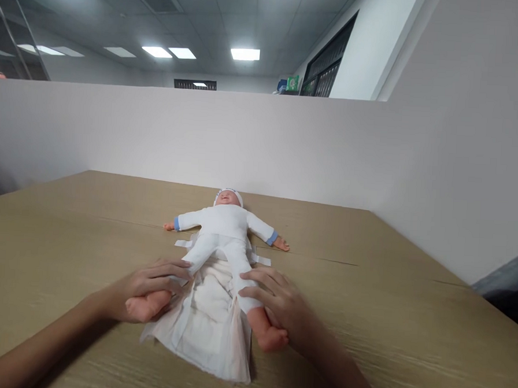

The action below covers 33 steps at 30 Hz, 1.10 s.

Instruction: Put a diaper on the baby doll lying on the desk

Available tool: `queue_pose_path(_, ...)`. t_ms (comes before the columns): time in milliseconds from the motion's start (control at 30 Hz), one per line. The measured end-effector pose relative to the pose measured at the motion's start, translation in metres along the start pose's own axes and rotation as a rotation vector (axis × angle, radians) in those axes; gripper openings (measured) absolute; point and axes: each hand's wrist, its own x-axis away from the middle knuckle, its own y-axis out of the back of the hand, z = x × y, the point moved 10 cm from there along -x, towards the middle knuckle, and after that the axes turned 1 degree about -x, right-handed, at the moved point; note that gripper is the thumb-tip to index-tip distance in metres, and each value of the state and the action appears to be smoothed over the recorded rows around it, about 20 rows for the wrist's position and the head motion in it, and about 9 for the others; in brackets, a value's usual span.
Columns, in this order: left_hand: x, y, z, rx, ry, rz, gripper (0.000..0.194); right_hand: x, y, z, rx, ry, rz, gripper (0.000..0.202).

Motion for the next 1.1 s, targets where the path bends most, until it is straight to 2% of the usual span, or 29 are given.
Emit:
queue_pose_path(133, 0.003, -0.006, -0.005, -0.074, -0.076, 0.087, 0.053, -0.004, 0.0, 0.005, 0.042, 0.022, 0.052, 0.046)
queue_pose_path(367, 0.006, -0.007, -0.006, -0.163, -0.088, 0.129, 0.059, -0.003, -0.001, 0.002, 0.067, 0.017, 0.082, 0.053)
queue_pose_path(567, 0.005, -0.006, -0.006, -0.145, -0.066, 0.141, 0.055, -0.003, -0.001, 0.003, 0.076, 0.032, 0.062, 0.05)
queue_pose_path(767, 0.008, -0.012, 0.0, -0.164, -0.026, 0.19, 0.05, 0.002, -0.01, -0.001, 0.076, 0.052, 0.028, 0.049)
queue_pose_path(967, 0.009, -0.017, 0.005, -0.088, 0.053, 0.203, 0.048, 0.006, -0.015, -0.016, -0.055, -0.041, 0.161, 0.038)
queue_pose_path(1100, 0.01, -0.021, 0.009, 0.006, 0.088, 0.221, 0.051, 0.01, -0.013, -0.023, -0.203, -0.166, 0.285, 0.044)
